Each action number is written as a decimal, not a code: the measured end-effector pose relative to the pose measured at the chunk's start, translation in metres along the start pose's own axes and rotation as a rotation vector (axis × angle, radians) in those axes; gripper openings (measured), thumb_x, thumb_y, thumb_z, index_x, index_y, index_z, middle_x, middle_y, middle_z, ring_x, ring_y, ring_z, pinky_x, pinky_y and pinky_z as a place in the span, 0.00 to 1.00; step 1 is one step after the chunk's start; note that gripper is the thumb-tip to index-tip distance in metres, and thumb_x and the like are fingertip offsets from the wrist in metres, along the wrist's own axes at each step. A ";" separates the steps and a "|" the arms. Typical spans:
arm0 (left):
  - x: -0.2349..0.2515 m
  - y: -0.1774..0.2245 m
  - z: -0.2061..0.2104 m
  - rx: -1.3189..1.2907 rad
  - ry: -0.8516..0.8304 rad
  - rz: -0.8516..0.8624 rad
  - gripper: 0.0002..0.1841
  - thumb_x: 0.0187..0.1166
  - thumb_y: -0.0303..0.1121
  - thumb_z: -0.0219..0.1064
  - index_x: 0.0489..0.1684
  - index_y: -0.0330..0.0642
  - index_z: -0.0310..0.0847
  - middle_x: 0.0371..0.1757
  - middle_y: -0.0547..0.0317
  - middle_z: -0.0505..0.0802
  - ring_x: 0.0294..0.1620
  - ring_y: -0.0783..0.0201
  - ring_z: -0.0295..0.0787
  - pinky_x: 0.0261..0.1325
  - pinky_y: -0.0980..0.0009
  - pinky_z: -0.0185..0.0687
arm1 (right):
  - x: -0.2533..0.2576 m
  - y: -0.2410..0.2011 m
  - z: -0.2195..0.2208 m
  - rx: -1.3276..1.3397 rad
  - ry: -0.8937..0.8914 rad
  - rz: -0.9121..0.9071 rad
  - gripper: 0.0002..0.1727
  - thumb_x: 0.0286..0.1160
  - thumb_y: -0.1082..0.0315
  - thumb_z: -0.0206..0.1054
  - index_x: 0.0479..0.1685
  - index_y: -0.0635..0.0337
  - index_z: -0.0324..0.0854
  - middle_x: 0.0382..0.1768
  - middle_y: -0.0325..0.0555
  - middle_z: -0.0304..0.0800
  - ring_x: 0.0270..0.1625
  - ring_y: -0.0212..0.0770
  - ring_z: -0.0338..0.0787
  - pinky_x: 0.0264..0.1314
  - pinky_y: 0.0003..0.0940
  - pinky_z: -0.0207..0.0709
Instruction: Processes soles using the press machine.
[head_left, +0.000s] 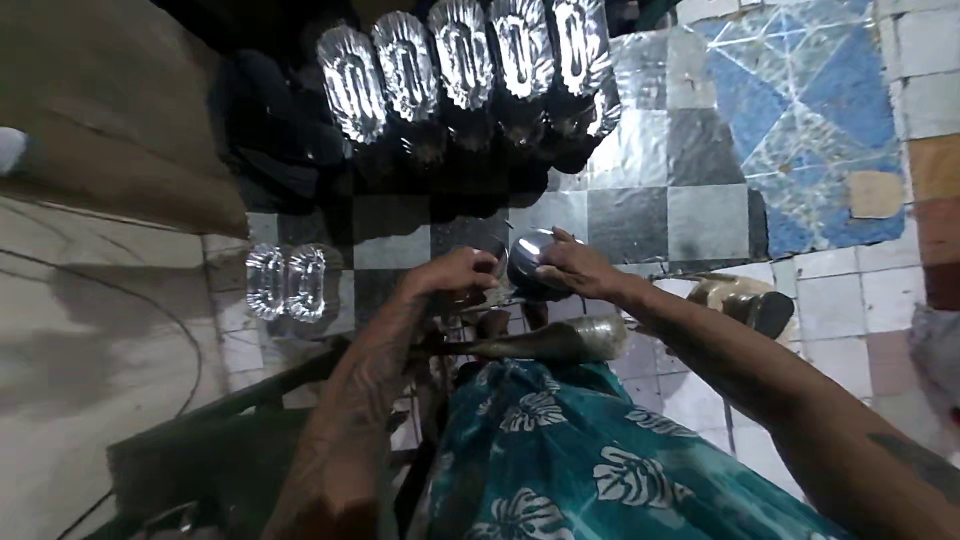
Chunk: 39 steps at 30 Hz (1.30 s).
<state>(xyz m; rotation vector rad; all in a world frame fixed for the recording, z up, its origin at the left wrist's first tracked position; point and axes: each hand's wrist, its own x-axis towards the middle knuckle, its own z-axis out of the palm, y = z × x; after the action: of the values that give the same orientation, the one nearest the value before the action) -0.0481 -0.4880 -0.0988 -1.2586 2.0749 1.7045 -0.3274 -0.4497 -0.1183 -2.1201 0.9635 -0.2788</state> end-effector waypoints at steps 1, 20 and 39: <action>0.000 0.000 -0.006 -0.026 -0.033 0.006 0.17 0.83 0.34 0.69 0.65 0.36 0.84 0.51 0.46 0.92 0.48 0.58 0.89 0.60 0.56 0.84 | 0.001 0.013 0.002 0.020 0.028 -0.058 0.24 0.92 0.55 0.53 0.57 0.66 0.89 0.56 0.53 0.94 0.69 0.49 0.88 0.95 0.56 0.48; -0.012 0.016 0.008 0.141 0.175 -0.022 0.29 0.78 0.32 0.72 0.79 0.38 0.71 0.61 0.32 0.89 0.60 0.38 0.88 0.65 0.37 0.80 | -0.108 -0.169 0.075 1.126 0.572 0.709 0.20 0.81 0.75 0.56 0.71 0.69 0.72 0.48 0.44 0.91 0.46 0.31 0.92 0.53 0.32 0.89; -0.091 0.039 0.190 -1.663 0.929 0.401 0.23 0.77 0.25 0.40 0.15 0.61 0.75 0.19 0.76 0.88 0.22 0.83 0.85 0.28 0.83 0.83 | -0.048 -0.154 0.066 1.547 0.161 0.318 0.12 0.67 0.77 0.69 0.48 0.56 0.89 0.39 0.44 0.97 0.40 0.35 0.95 0.49 0.36 0.91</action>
<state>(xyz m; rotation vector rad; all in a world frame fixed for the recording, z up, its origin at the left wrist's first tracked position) -0.0870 -0.2778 -0.0776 -2.3302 0.5410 3.7920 -0.2453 -0.3144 -0.0450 -0.5353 0.7111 -0.7290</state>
